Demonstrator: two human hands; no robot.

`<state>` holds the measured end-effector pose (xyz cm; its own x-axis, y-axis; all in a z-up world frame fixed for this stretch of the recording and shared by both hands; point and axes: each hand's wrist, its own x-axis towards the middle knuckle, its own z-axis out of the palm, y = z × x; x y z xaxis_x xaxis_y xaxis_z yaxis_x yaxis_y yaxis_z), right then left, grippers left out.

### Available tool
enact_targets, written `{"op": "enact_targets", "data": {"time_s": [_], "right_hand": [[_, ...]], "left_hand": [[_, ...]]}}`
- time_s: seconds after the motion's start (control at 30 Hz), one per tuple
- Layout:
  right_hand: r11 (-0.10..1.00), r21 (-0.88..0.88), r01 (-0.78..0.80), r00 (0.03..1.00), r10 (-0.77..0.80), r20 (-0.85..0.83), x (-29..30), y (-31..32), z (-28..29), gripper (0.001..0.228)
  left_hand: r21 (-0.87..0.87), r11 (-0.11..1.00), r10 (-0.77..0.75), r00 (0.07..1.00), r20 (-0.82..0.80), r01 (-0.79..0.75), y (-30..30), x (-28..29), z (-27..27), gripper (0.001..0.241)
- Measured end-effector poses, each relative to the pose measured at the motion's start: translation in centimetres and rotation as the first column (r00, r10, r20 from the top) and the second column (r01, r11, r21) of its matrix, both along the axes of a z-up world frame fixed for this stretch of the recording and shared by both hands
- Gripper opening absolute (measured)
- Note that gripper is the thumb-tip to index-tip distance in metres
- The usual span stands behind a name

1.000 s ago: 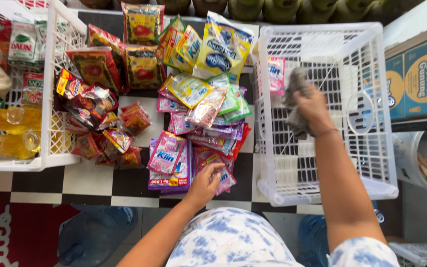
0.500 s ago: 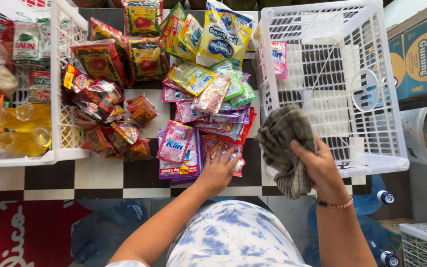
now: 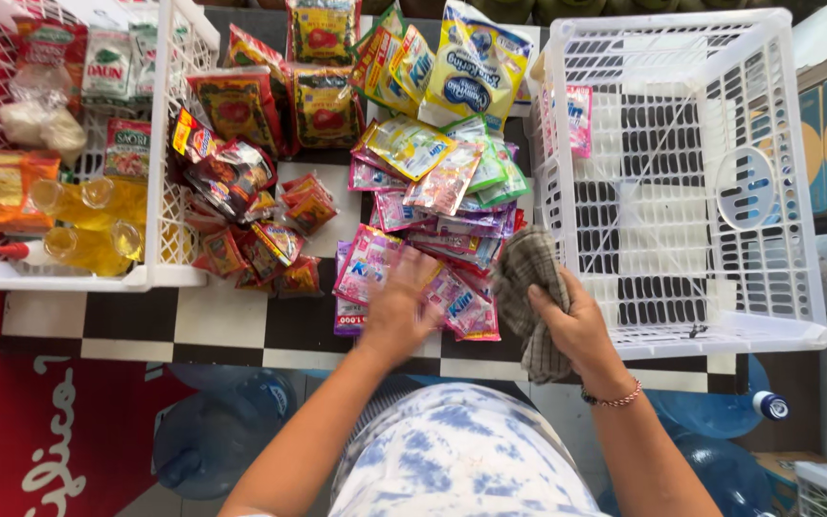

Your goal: The person wipes packaged snacks and bottles of cooking oil with a cloth, then places them into a glass display case. The person also wipes the checkered countertop and sorts small snack packets into a white plastic basket.

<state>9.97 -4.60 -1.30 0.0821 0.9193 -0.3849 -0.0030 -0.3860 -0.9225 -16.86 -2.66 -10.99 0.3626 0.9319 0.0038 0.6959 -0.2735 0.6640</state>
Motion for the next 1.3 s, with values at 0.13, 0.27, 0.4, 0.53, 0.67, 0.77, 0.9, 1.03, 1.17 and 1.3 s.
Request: {"op": "enact_targets", "data": {"time_s": [0.13, 0.27, 0.4, 0.53, 0.67, 0.77, 0.9, 1.03, 1.17, 1.3], "right_hand": [[0.889, -0.349, -0.297, 0.583, 0.458, 0.671, -0.7, -1.4, -0.4, 0.036], [0.771, -0.453, -0.448, 0.325, 0.612, 0.721, -2.9, -3.3, -3.5, 0.053], [0.857, -0.415, -0.304, 0.392, 0.510, 0.766, -2.9, -3.9, -5.1, 0.057], [0.924, -0.102, -0.369, 0.409, 0.260, 0.875, -3.5, -3.5, -4.6, 0.065], [0.874, 0.095, -0.476, 0.448, 0.148, 0.882, -5.3, -2.5, -3.9, 0.066], [0.856, 0.118, -0.503, 0.461, 0.151, 0.875, -6.3, -1.0, -3.5, 0.064], [0.870, 0.191, -0.454, 0.491, 0.065, 0.869, -6.0, 0.6, -2.6, 0.056], [0.929, 0.143, -0.342, 0.582, 0.090, 0.808, -5.0, 0.1, -1.7, 0.051], [0.942, 0.187, -0.278, 0.620, 0.027, 0.784, -4.8, 0.0, -1.6, 0.047], [0.940, 0.253, -0.229, 0.696, -0.024, 0.718, -5.2, 1.0, -1.9, 0.045]], "left_hand": [[0.118, 0.968, 0.241, 0.953, -0.184, -0.222, 1.1, -2.8, -2.4, 0.083], [0.152, 0.965, 0.243, 0.951, -0.192, -0.216, 0.7, -3.7, -3.6, 0.078], [0.329, 0.944, 0.087, 0.987, -0.133, -0.039, -1.9, -1.9, -3.3, 0.059], [0.355, 0.908, 0.264, 0.962, -0.078, -0.220, -2.5, -3.1, -2.7, 0.066], [0.197, 0.879, 0.450, 0.892, -0.044, -0.434, 0.7, -5.9, -3.1, 0.080], [-0.041, 0.855, 0.515, 0.855, -0.057, -0.517, 3.7, -7.9, -4.3, 0.082], [-0.161, 0.794, 0.604, 0.792, 0.088, -0.587, 5.6, -11.1, -6.0, 0.044], [-0.129, 0.702, 0.711, 0.679, 0.180, -0.701, 5.5, -13.5, -7.3, 0.034], [0.224, 0.727, 0.657, 0.753, 0.046, -0.649, 4.9, -12.0, -7.2, 0.065], [0.384, 0.815, 0.439, 0.895, 0.077, -0.434, 7.4, -4.1, -4.9, 0.082]]}}
